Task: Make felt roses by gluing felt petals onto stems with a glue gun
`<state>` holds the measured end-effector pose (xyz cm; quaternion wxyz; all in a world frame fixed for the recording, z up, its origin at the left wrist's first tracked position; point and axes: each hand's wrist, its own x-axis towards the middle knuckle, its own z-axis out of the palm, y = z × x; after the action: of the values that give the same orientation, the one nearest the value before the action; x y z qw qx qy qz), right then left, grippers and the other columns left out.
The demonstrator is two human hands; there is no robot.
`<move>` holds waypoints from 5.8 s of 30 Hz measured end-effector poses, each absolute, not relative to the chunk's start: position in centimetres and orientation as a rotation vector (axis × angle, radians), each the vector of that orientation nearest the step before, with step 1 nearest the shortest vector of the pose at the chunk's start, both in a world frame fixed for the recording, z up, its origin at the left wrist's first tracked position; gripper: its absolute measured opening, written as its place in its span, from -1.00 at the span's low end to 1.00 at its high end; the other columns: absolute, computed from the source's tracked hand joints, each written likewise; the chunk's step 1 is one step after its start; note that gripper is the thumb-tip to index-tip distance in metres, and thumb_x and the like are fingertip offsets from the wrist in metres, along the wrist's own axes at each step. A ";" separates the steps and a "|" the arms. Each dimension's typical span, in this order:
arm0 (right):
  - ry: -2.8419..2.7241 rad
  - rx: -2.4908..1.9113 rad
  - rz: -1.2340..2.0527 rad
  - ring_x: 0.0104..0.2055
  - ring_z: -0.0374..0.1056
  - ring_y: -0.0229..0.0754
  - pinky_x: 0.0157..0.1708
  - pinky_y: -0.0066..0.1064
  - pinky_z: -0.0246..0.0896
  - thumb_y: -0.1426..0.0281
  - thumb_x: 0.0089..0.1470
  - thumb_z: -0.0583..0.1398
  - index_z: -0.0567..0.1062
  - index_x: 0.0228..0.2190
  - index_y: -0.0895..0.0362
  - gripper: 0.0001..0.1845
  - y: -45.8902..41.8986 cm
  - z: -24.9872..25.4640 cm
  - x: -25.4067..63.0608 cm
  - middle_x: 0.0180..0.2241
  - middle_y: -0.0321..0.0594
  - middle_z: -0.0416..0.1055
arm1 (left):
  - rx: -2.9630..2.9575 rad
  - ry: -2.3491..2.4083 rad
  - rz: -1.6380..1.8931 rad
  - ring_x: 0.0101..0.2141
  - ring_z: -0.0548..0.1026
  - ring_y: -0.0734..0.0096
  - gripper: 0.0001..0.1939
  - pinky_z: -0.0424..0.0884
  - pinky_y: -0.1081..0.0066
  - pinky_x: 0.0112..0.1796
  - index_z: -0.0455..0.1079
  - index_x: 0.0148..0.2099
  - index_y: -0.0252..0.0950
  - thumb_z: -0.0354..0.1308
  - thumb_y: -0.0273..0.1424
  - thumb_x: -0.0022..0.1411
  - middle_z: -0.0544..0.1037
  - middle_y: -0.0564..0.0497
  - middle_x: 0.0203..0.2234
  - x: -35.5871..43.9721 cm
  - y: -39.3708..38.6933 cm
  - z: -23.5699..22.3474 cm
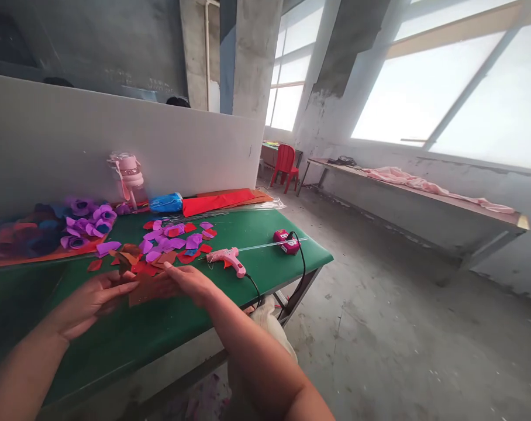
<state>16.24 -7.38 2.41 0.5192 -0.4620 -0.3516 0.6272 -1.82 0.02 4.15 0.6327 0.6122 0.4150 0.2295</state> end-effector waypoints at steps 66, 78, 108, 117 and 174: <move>-0.654 -1.023 0.918 -0.49 0.33 -0.22 -0.38 -0.36 0.25 0.10 -0.18 0.24 0.50 -0.58 0.18 -0.64 -8.0 3.5 17.1 -0.58 -0.22 0.43 | 1.292 0.687 1.023 -0.67 0.23 0.60 -0.80 0.18 0.50 -0.60 0.34 -0.42 -0.29 0.24 -0.28 0.03 0.48 0.07 -0.59 1.8 -3.4 3.1; -0.817 -1.132 0.759 -0.59 0.09 -0.31 -0.53 -0.46 0.05 0.18 -0.06 0.12 0.35 -0.71 0.16 -0.63 -8.2 3.9 16.3 -0.71 -0.36 0.17 | 1.174 0.718 0.852 -0.68 0.25 0.65 -0.73 0.11 0.57 -0.68 0.40 -0.39 -0.34 0.31 -0.25 -0.05 0.48 0.07 -0.58 2.0 -3.7 3.0; -0.767 -1.054 0.922 -0.50 0.28 -0.24 -0.44 -0.42 0.19 0.12 -0.10 0.19 0.55 -0.55 0.22 -0.61 -8.3 3.5 15.5 -0.59 -0.24 0.41 | 1.323 0.761 0.796 -0.70 0.24 0.68 -0.70 0.07 0.59 -0.69 0.36 -0.41 -0.36 0.25 -0.21 0.00 0.47 0.08 -0.58 2.9 -4.0 2.2; -0.790 -1.025 0.917 -0.49 0.27 -0.22 -0.43 -0.42 0.18 0.10 -0.09 0.18 0.56 -0.52 0.19 -0.60 -8.7 3.8 15.3 -0.58 -0.24 0.40 | 1.353 0.783 0.842 -0.69 0.24 0.67 -0.72 0.09 0.58 -0.69 0.37 -0.42 -0.34 0.25 -0.20 -0.01 0.47 0.08 -0.56 2.9 -4.1 2.4; -0.896 -0.821 1.043 -0.38 0.29 -0.21 -0.29 -0.40 0.20 0.20 -0.05 0.25 0.55 -0.33 0.13 -0.72 -9.5 3.5 15.0 -0.41 -0.22 0.45 | 1.475 0.876 1.027 -0.70 0.22 0.56 -0.69 0.11 0.53 -0.66 0.51 -0.39 -0.31 0.17 -0.14 0.04 0.41 0.08 -0.67 2.5 -5.1 3.1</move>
<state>15.00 -9.46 3.52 0.6963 -0.3679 -0.4017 0.4675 2.47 -5.07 3.07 0.5404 0.6207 0.3688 0.4321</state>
